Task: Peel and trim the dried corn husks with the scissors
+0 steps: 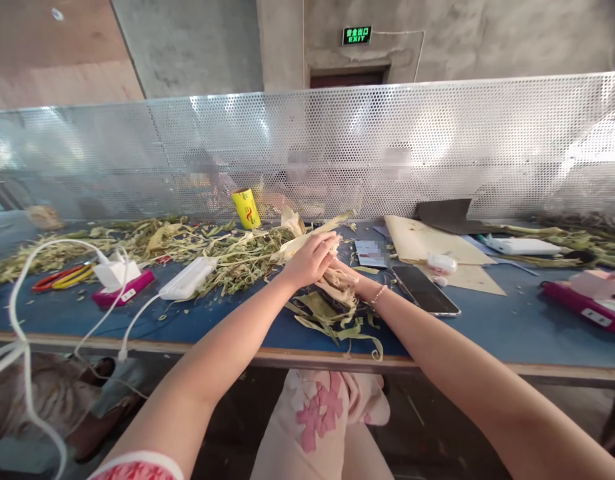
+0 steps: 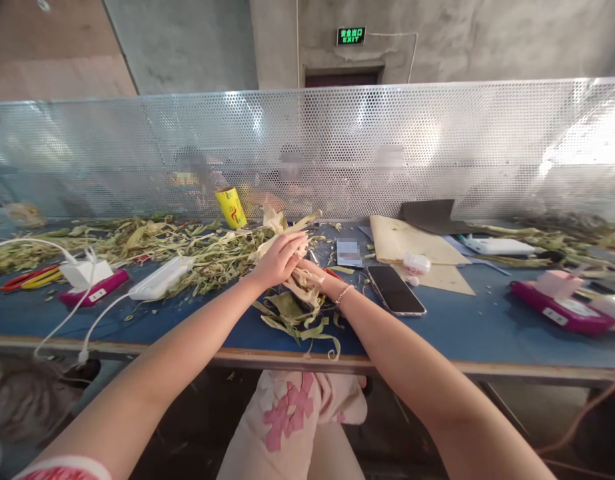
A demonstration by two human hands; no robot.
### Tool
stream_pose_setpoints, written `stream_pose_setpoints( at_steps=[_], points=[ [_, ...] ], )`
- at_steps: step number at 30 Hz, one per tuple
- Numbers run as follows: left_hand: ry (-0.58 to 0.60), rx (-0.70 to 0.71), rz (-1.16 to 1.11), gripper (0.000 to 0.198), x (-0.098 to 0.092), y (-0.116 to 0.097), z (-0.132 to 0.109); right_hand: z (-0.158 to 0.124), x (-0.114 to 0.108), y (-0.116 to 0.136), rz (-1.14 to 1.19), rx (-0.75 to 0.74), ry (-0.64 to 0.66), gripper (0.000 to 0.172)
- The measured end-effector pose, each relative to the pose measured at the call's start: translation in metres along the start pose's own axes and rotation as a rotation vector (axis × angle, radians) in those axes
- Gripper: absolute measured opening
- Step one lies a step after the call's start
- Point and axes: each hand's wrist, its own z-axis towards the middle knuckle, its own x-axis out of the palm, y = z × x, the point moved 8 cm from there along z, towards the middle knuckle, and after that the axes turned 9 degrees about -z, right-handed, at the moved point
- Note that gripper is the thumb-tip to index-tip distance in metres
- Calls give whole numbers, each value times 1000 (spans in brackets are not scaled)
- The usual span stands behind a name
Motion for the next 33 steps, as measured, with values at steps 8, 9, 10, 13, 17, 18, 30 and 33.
stream_pose_setpoints(
  at_steps=[8,9,10,13,17,18,30,33],
  points=[
    [-111,-427,216,49,-29,66,-24,-2,-26,-6,692,-24,17,33],
    [-54,-487,219,50,-27,75,-28,-3,-31,-6,774,-20,12,32],
    [10,-537,215,51,-24,83,-32,-4,-34,-6,824,-7,16,30],
    [147,-639,188,46,-14,95,-40,-7,-36,-5,867,61,46,20],
    [203,-705,92,37,-4,99,-44,-5,-40,-14,852,196,-82,13],
    [200,-720,75,37,-3,100,-45,-4,-44,-18,829,222,-151,15],
    [-195,-1034,-311,17,-16,117,-54,-3,-67,-35,399,262,-392,38],
    [-306,-1111,-502,15,-15,121,-59,-3,-61,-35,394,276,-322,39]
  ],
)
